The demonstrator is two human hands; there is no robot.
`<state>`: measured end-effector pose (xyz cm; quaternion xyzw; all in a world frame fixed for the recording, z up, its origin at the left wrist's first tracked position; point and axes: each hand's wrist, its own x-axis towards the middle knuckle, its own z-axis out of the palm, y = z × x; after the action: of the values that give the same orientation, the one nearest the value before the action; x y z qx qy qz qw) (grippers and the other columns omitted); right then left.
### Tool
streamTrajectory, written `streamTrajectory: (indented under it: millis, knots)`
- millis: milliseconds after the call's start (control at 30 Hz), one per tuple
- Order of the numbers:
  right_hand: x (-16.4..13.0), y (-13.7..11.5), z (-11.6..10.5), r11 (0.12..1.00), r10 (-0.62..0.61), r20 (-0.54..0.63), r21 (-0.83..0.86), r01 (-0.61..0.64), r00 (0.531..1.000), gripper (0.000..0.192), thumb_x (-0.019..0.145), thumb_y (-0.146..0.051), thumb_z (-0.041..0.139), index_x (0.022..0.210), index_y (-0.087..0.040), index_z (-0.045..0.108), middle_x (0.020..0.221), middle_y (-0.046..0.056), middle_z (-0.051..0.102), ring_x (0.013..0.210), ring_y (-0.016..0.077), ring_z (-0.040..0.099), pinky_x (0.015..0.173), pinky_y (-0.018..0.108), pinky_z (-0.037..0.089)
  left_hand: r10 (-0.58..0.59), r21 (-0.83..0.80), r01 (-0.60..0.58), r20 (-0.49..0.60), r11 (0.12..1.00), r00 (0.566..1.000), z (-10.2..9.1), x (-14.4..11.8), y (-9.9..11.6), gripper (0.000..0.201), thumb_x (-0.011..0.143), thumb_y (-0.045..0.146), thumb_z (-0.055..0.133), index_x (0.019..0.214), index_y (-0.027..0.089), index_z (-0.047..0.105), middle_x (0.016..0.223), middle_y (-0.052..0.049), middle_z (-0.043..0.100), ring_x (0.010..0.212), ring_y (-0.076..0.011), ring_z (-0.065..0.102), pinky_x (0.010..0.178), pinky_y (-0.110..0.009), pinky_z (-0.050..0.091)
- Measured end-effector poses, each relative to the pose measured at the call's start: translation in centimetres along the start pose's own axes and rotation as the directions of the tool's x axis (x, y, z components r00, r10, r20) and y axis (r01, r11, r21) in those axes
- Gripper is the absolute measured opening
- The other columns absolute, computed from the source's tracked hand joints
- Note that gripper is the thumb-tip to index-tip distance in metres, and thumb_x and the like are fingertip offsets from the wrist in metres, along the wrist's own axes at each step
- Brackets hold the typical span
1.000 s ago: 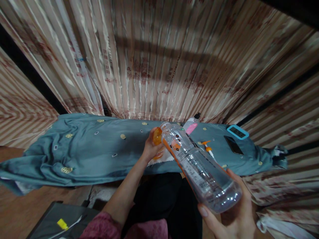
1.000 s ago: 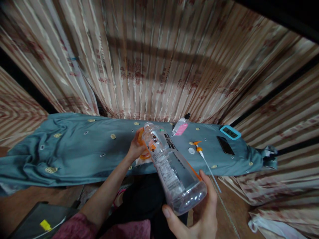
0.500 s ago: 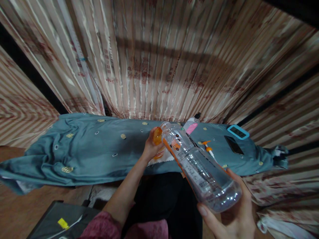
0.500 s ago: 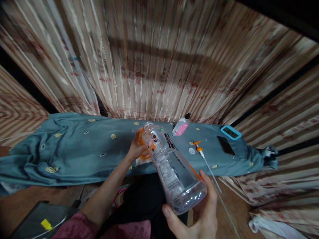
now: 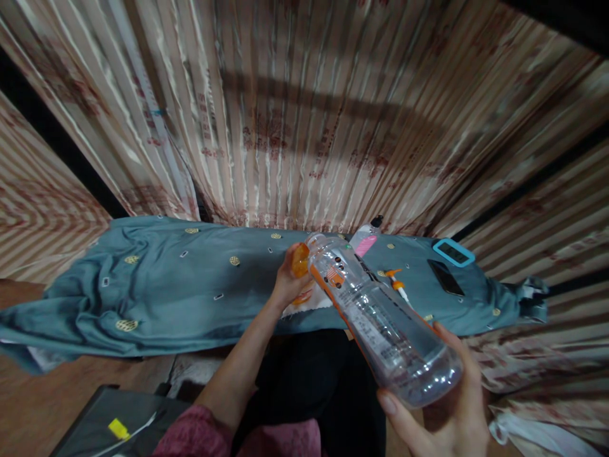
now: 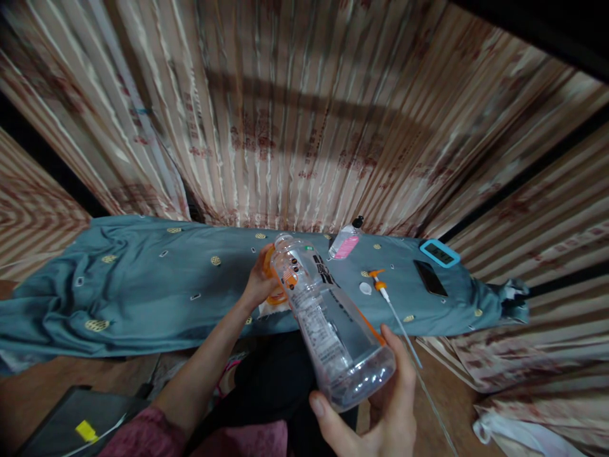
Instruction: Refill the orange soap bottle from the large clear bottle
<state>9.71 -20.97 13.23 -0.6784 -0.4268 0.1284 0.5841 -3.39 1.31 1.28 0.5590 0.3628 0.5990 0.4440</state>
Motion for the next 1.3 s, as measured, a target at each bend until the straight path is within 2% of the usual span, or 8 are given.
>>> streamTrajectory:
  millis: [267, 433, 567, 800, 900, 1067, 1200, 1300]
  knots:
    - [0.1, -0.1, -0.2, 0.995, -0.072, -0.004, -0.068, 0.071, 0.997, 0.096, 0.061, -0.057, 0.079, 0.140, -0.016, 0.042, 0.144, 0.013, 0.045, 0.130, 0.0284, 0.045, 0.081, 0.030, 0.047, 0.018, 0.039, -0.018, -0.005, 0.999, 1.000, 0.0, 0.2, -0.5, 0.072, 0.063, 0.034, 0.082, 0.125, 0.024, 0.047, 0.124, -0.007, 0.062, 0.113, -0.0244, 0.063, 0.101, -0.041, 0.051]
    - [-0.1, -0.4, -0.1, 1.000, 0.019, 0.012, 0.002, -0.019, 1.000, 0.096, 0.060, -0.057, 0.080, 0.140, -0.020, 0.041, 0.147, 0.011, 0.043, 0.132, 0.0272, 0.043, 0.082, 0.027, 0.049, 0.040, 0.029, -0.039, -0.013, 0.999, 0.999, 0.0, 0.3, -0.9, 0.074, 0.063, 0.035, 0.082, 0.126, 0.024, 0.046, 0.123, -0.007, 0.063, 0.111, -0.0241, 0.064, 0.100, -0.042, 0.051]
    - [-0.1, -0.3, 0.0, 1.000, 0.024, -0.001, 0.010, -0.024, 1.000, 0.095, 0.059, -0.055, 0.081, 0.139, -0.021, 0.042, 0.147, 0.009, 0.044, 0.134, 0.0245, 0.042, 0.085, 0.025, 0.049, 0.068, 0.051, -0.067, -0.025, 0.996, 0.997, 0.0, 0.4, -0.9, 0.074, 0.061, 0.035, 0.083, 0.124, 0.025, 0.048, 0.124, -0.006, 0.063, 0.113, -0.0239, 0.063, 0.101, -0.040, 0.051]
    - [-0.3, 0.0, 0.0, 0.999, 0.015, 0.014, 0.033, -0.015, 1.000, 0.095, 0.060, -0.054, 0.081, 0.141, -0.024, 0.041, 0.147, 0.009, 0.044, 0.132, 0.0244, 0.045, 0.083, 0.025, 0.049, 0.023, -0.001, -0.023, -0.027, 1.000, 0.999, 0.1, 0.3, -1.1, 0.077, 0.059, 0.034, 0.084, 0.125, 0.024, 0.047, 0.124, -0.007, 0.062, 0.112, -0.0244, 0.063, 0.101, -0.042, 0.050]
    - [0.0, 0.7, -0.3, 0.999, -0.044, 0.001, -0.030, 0.044, 0.999, 0.095, 0.062, -0.058, 0.079, 0.142, -0.021, 0.042, 0.146, 0.010, 0.044, 0.131, 0.0251, 0.045, 0.082, 0.025, 0.052, 0.032, -0.013, -0.032, -0.025, 0.999, 0.999, 0.1, 0.3, -1.1, 0.076, 0.059, 0.035, 0.084, 0.125, 0.025, 0.047, 0.125, -0.007, 0.062, 0.113, -0.0246, 0.063, 0.102, -0.042, 0.050]
    - [0.6, 1.9, -1.0, 0.936, -0.293, 0.087, -0.175, 0.304, 0.952, 0.090, 0.067, -0.055, 0.078, 0.144, -0.028, 0.041, 0.139, 0.005, 0.049, 0.123, 0.0193, 0.050, 0.076, 0.019, 0.054, 0.060, 0.009, -0.060, -0.008, 0.998, 0.998, 0.1, 0.3, -0.8, 0.074, 0.062, 0.037, 0.084, 0.124, 0.024, 0.047, 0.120, -0.006, 0.064, 0.108, -0.0229, 0.065, 0.097, -0.039, 0.053]
    - [0.3, 1.6, -0.7, 0.969, -0.173, 0.010, -0.176, 0.172, 0.985, 0.094, 0.066, -0.064, 0.074, 0.141, -0.017, 0.044, 0.139, 0.010, 0.049, 0.128, 0.0231, 0.046, 0.078, 0.022, 0.055, 0.065, 0.030, -0.065, -0.008, 0.997, 0.998, 0.1, 0.3, -0.6, 0.072, 0.063, 0.037, 0.083, 0.124, 0.024, 0.048, 0.118, -0.006, 0.065, 0.106, -0.0223, 0.066, 0.095, -0.038, 0.053]
    - [-0.1, 1.1, -0.4, 0.989, -0.098, -0.003, -0.112, 0.097, 0.995, 0.096, 0.064, -0.063, 0.076, 0.141, -0.018, 0.042, 0.140, 0.010, 0.049, 0.120, 0.0202, 0.052, 0.082, 0.022, 0.052, 0.063, -0.001, -0.063, -0.014, 0.998, 0.998, 0.2, 0.3, -0.6, 0.071, 0.062, 0.037, 0.084, 0.123, 0.024, 0.048, 0.118, -0.006, 0.066, 0.106, -0.0224, 0.066, 0.095, -0.039, 0.054]
